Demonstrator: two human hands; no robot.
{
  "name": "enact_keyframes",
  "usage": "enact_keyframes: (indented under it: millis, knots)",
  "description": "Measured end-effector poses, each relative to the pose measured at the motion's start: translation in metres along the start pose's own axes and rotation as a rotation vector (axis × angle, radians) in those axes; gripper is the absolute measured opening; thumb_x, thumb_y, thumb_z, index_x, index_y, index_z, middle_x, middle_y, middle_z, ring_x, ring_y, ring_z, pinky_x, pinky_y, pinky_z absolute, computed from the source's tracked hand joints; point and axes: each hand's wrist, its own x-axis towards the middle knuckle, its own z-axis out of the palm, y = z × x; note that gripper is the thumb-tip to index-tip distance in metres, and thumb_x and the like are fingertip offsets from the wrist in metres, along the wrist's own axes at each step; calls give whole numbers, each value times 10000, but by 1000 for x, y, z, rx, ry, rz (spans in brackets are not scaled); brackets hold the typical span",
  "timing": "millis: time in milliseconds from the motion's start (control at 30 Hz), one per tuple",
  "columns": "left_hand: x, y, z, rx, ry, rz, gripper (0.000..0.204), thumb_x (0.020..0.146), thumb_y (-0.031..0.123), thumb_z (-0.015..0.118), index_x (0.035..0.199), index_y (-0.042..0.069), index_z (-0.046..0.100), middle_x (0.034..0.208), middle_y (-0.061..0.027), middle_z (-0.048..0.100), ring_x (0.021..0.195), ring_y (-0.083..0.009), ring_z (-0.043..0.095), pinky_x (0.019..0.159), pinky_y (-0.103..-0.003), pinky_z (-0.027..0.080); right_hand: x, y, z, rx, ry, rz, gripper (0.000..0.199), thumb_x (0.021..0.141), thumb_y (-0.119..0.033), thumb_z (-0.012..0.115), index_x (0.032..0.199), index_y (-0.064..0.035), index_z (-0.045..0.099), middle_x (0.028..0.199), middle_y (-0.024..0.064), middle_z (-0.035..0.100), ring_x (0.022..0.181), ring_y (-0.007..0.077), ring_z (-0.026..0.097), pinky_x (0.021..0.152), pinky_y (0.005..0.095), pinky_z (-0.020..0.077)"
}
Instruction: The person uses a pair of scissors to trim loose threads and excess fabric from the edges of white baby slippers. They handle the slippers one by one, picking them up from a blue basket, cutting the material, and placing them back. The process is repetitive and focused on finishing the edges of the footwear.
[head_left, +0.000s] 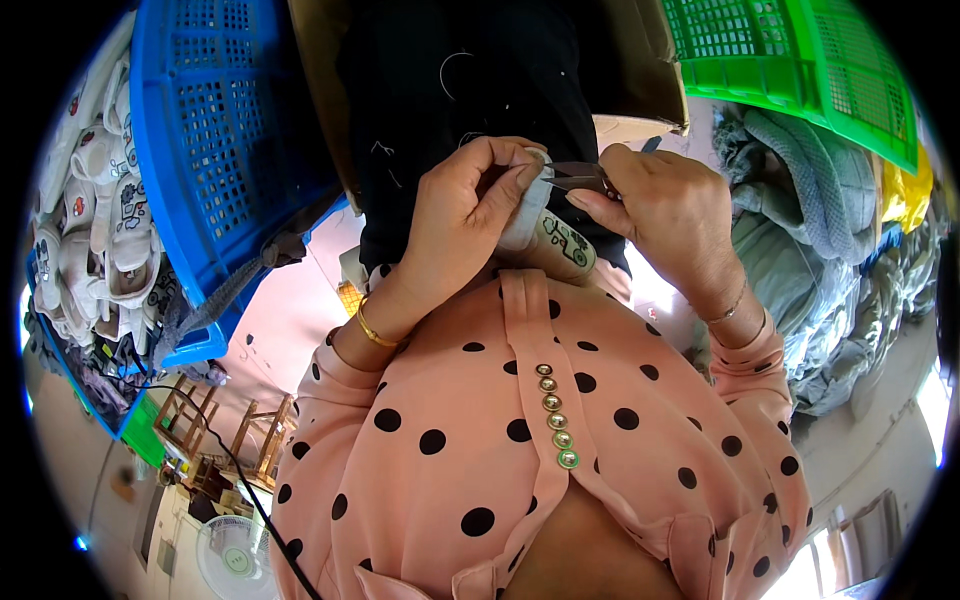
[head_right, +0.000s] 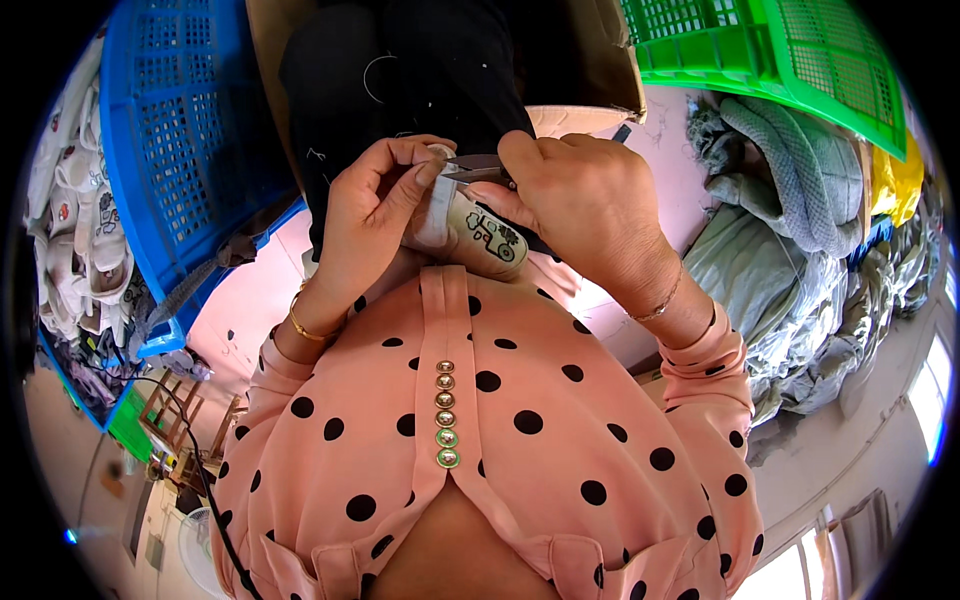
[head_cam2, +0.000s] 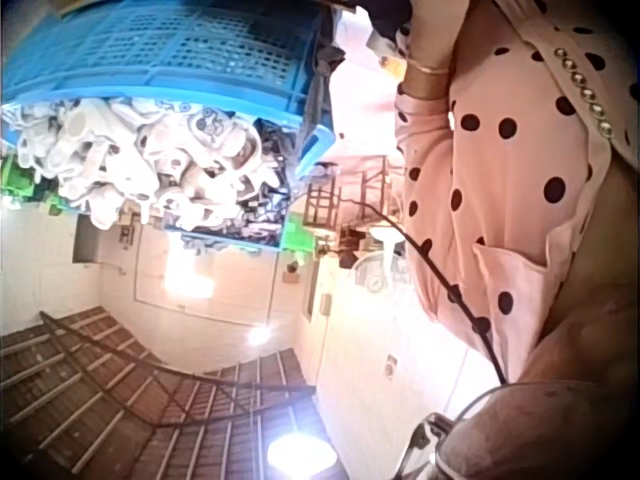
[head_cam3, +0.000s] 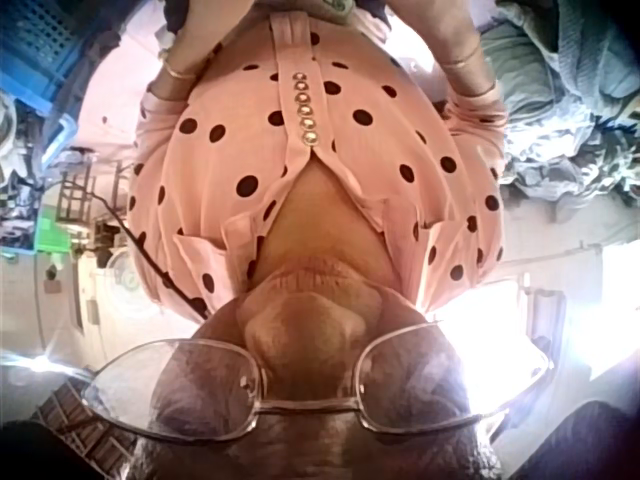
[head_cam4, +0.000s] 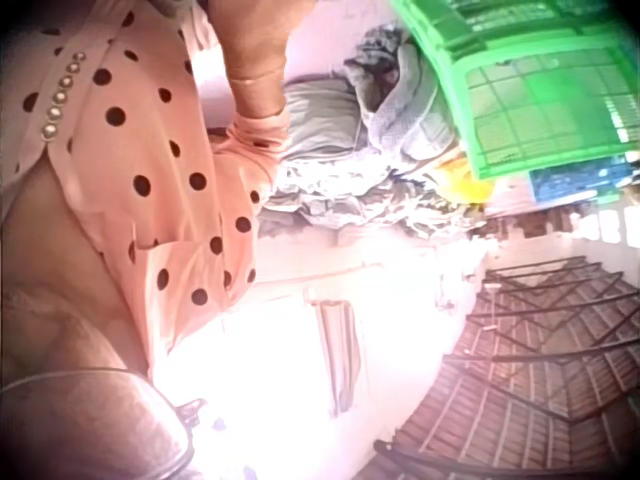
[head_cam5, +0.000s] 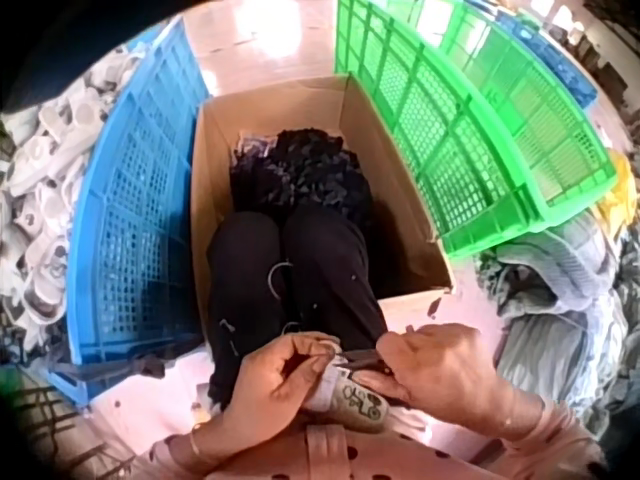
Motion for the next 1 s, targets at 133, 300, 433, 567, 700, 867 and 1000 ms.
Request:
enact_keyframes:
  millis: [133, 300, 433, 567, 700, 867, 1000]
  knots:
    - [-1, 2, 1, -18, 16, 4, 120, 950, 88, 622, 1012, -13, 640, 972, -75, 702, 815, -101, 648, 713, -221, 510, 5, 0, -4, -109, 29, -71, 362, 783, -425, 716, 718, -112, 544, 575, 25, 495, 541, 200, 541, 483, 318, 427]
    - [-1, -2, 3, -20, 35, 9, 106, 938, 73, 632, 994, -17, 635, 977, -79, 704, 808, -102, 647, 706, -224, 511, 9, -4, -11, -259, 14, -143, 343, 814, -445, 658, 711, -145, 527, 575, -25, 523, 580, 144, 587, 486, 283, 435]
    - [0, -6, 4, -5, 55, -17, 119, 940, 88, 632, 989, -20, 634, 954, -82, 706, 800, -103, 648, 698, -225, 511, 11, 2, -6, -219, 3, -174, 334, 816, -423, 674, 725, -130, 544, 586, 0, 524, 567, 156, 568, 488, 289, 422]
    - [0, -2, 0, -139, 82, -88, 138, 956, 117, 621, 986, -17, 637, 907, -67, 700, 779, -88, 634, 685, -212, 501, 16, 10, 8, 286, -57, 99, 348, 863, -382, 687, 795, -53, 595, 634, 27, 579, 594, 171, 588, 526, 289, 437]
    - [-1, -2, 0, -141, 79, -78, 134, 970, 114, 601, 988, -13, 638, 885, -51, 691, 763, -70, 612, 679, -193, 489, 14, -6, 33, 1002, -149, 349, 325, 930, -297, 657, 874, 21, 619, 629, 27, 570, 606, 118, 566, 550, 259, 431]
    - [6, -6, -25, 82, 129, 58, 122, 981, 75, 562, 1042, -17, 613, 1158, -109, 649, 1001, -133, 605, 872, -252, 485, 20, -10, 48, 1298, -253, 517, 241, 945, -210, 619, 866, 18, 630, 628, 0, 556, 585, 41, 480, 543, 212, 389]
    - [4, 7, -34, 862, 421, 479, 233, 855, 48, 682, 1084, 65, 644, 1178, -111, 630, 1033, -300, 591, 981, -370, 400, 19, -9, 52, 1277, -242, 507, 237, 950, -206, 610, 844, 2, 646, 617, 0, 583, 574, 27, 485, 538, 202, 387]
